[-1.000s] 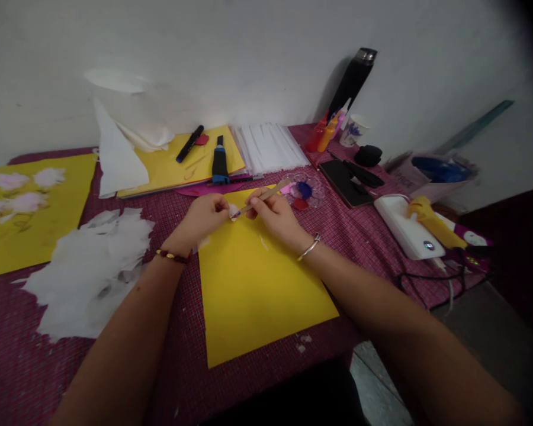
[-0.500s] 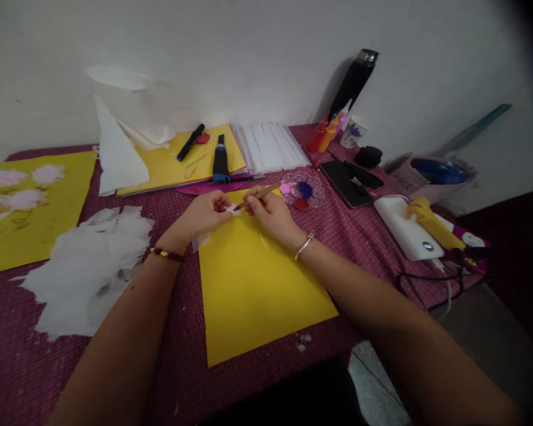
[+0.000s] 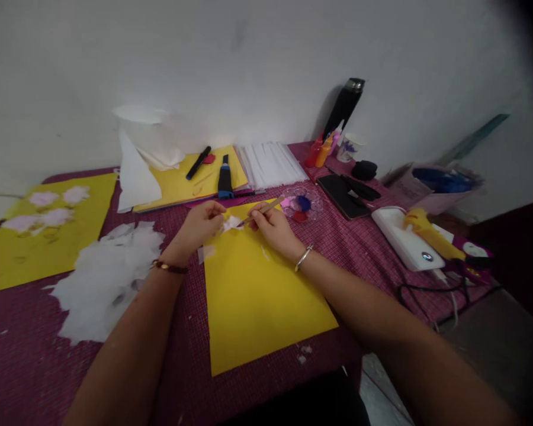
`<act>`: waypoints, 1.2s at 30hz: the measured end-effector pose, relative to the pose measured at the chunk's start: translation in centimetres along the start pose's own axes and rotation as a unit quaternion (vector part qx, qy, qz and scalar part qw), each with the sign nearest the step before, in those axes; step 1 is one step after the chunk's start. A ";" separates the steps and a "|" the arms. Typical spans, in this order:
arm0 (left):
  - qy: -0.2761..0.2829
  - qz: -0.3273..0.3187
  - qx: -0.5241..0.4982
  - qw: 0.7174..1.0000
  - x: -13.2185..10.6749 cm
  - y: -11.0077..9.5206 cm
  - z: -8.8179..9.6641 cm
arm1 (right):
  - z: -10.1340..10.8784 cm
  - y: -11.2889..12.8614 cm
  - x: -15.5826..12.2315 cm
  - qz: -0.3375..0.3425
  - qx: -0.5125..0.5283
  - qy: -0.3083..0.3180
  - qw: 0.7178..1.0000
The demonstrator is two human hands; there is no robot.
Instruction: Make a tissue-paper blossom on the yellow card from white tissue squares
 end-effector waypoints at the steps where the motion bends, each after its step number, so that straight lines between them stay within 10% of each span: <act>1: -0.021 0.001 -0.010 1.000 -0.2 -0.4 1.2 | -0.1 -0.2 0.1 -0.010 0.008 -0.012 1.000; 4: -0.067 0.003 0.018 0.998 -1.1 -1.5 4.7 | 0.0 -0.5 0.5 -0.053 0.062 -0.041 0.996; 7: 0.032 0.004 0.142 0.989 -2.7 -1.6 6.2 | 0.4 -0.3 0.7 -0.106 0.129 -0.069 0.984; 10: 0.117 -0.019 0.257 0.959 -4.5 -0.4 5.7 | 0.8 0.0 0.7 -0.137 0.171 -0.086 0.972; 15: 0.027 -0.070 0.292 0.953 -6.2 1.9 4.2 | 1.2 1.2 0.2 -0.131 0.198 -0.080 0.968; 22: -0.062 0.003 0.177 0.982 -7.4 1.9 3.0 | 0.2 4.0 -2.5 -0.065 0.204 0.028 0.976; 28: -0.067 0.146 -0.176 0.971 -9.0 0.7 2.7 | -1.2 4.7 -5.4 -0.016 0.171 0.092 0.981; 36: -0.072 0.161 -0.218 0.960 -9.6 -0.6 2.6 | -1.2 5.1 -6.1 0.059 0.109 0.104 0.987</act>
Point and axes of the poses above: each hand's wrist, its own x-axis towards the middle knuckle, its own z-axis out of the back of the hand, y = z × x, the point moved 1 cm from there along x, towards the middle knuckle, and after that the axes turned 11 degrees about -y, right-handed, at the moved point
